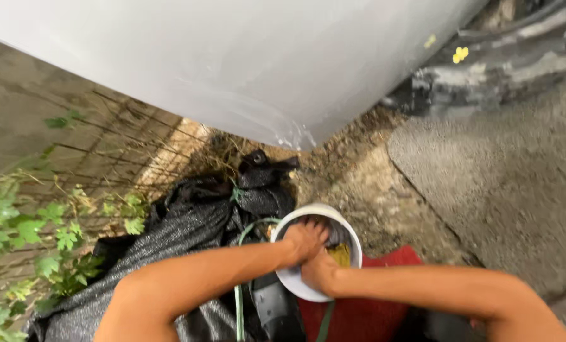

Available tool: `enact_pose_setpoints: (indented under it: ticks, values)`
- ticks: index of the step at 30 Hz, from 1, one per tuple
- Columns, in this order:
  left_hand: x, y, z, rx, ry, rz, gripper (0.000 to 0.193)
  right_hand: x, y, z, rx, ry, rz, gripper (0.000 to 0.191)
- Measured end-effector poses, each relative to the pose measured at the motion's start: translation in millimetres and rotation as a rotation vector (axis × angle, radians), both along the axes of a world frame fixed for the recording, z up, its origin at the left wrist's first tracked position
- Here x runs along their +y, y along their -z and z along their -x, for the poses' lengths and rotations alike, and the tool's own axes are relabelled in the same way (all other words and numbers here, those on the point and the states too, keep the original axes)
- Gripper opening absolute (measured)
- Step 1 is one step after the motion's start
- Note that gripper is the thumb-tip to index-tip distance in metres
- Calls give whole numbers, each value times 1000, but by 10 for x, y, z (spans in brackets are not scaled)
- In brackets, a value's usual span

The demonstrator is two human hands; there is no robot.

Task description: The person scrubs a gray car panel with a yellow sponge, repeatedly dipping it into a bucket of water. They then wipe the panel with a cloth, continuing to clean the surface near the wheel well.

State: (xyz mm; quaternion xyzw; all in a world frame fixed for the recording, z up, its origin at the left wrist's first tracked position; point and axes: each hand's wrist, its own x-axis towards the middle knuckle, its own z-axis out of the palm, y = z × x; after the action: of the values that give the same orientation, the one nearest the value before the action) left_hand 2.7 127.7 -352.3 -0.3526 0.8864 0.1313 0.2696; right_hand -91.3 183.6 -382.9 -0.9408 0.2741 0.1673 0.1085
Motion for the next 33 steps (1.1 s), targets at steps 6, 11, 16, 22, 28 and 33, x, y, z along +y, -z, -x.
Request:
enact_pose_setpoints:
  ticks: [6, 11, 16, 22, 28, 33]
  values:
    - [-239, 44, 174, 47, 106, 37, 67, -95, -214, 282, -13, -238, -193, 22]
    - [-288, 32, 160, 41, 192, -1, 67, -498, -1143, 402, -156, -216, -402, 19]
    - [-267, 0, 139, 39, 270, -113, 48, -1084, -2322, 551, 142, -4, -644, 28]
    - [-139, -312, 146, -95, 575, 58, 31, -1761, -2995, 667, -1095, 77, 48, 48]
    - [-62, -369, 117, 389, 356, -111, 33, -2366, -3655, -152, -1546, 130, 619, 36]
    - [84, -396, 32, 311, 287, -152, 41, -2254, -3674, -618, -1556, 79, 751, 38]
